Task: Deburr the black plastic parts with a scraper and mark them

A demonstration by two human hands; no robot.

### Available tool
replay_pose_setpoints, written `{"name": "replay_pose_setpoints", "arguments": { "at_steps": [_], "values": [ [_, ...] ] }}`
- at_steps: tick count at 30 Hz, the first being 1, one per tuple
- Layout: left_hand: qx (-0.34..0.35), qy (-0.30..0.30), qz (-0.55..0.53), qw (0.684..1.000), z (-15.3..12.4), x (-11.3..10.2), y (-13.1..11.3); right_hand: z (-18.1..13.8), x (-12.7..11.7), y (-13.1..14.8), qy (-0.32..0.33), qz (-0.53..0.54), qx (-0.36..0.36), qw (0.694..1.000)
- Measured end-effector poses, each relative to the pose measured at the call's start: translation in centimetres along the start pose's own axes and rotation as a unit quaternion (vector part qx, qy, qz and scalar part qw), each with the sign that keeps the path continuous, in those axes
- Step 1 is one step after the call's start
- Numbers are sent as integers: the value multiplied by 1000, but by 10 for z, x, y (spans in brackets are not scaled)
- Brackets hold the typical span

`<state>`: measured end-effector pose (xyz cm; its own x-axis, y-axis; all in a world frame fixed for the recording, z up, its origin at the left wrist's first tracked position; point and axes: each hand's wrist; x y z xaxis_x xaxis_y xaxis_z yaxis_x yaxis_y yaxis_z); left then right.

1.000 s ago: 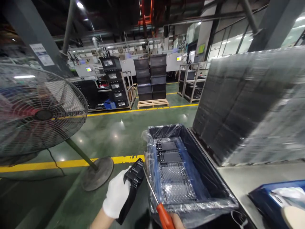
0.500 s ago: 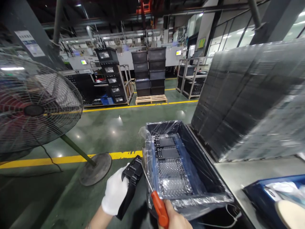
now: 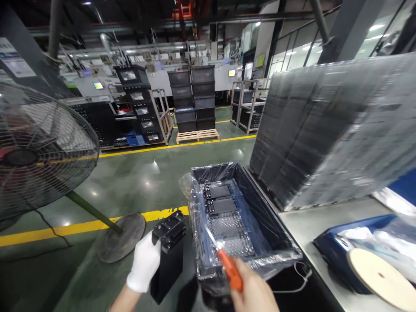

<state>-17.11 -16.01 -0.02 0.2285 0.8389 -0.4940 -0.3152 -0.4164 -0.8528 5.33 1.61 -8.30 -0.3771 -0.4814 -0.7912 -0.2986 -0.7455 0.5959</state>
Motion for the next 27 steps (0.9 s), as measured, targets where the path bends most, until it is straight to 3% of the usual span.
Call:
{"name": "replay_pose_setpoints", "arguments": {
  "at_steps": [3, 7, 10, 14, 16, 18, 21, 24, 26, 27],
  "values": [
    [15, 50, -93, 994, -3, 6, -10, 18, -13, -36, -63, -35, 41, 997],
    [-1, 203, -231, 952, -16, 27, -31, 27, -26, -59, -106, -41, 108, 988],
    [144, 267, -214, 928, -24, 43, -51, 9, -42, -47, -143, -2, 115, 983],
    [427, 187, -67, 882, -34, 63, -74, -32, -87, -3, -207, 71, 102, 970],
    [513, 161, -16, 843, -41, 75, -87, -53, -111, 19, -229, 95, 96, 964],
    [562, 177, -2, 808, -51, 87, -100, -71, -128, 34, -243, 111, 94, 959],
    [615, 241, -28, 751, -68, 108, -113, -95, -136, 42, -271, 123, 107, 949],
    [650, 309, -57, 692, -82, 132, -110, -120, -132, 39, -313, 119, 140, 932],
    [626, 361, -83, 686, -88, 148, -103, -141, -128, 30, -353, 105, 175, 913],
    [583, 384, -119, 706, -90, 155, -100, -155, -127, 23, -378, 93, 201, 899]
  ]
}}
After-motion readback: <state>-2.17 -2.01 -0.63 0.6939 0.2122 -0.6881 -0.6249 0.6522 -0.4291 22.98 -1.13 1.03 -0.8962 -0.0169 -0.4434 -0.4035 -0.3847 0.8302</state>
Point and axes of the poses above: each hand's wrist, its own z-axis towards the middle knuckle, its own x-axis out of the palm, y = z × x, and after that the axes turned 10 degrees about -x, right-handed
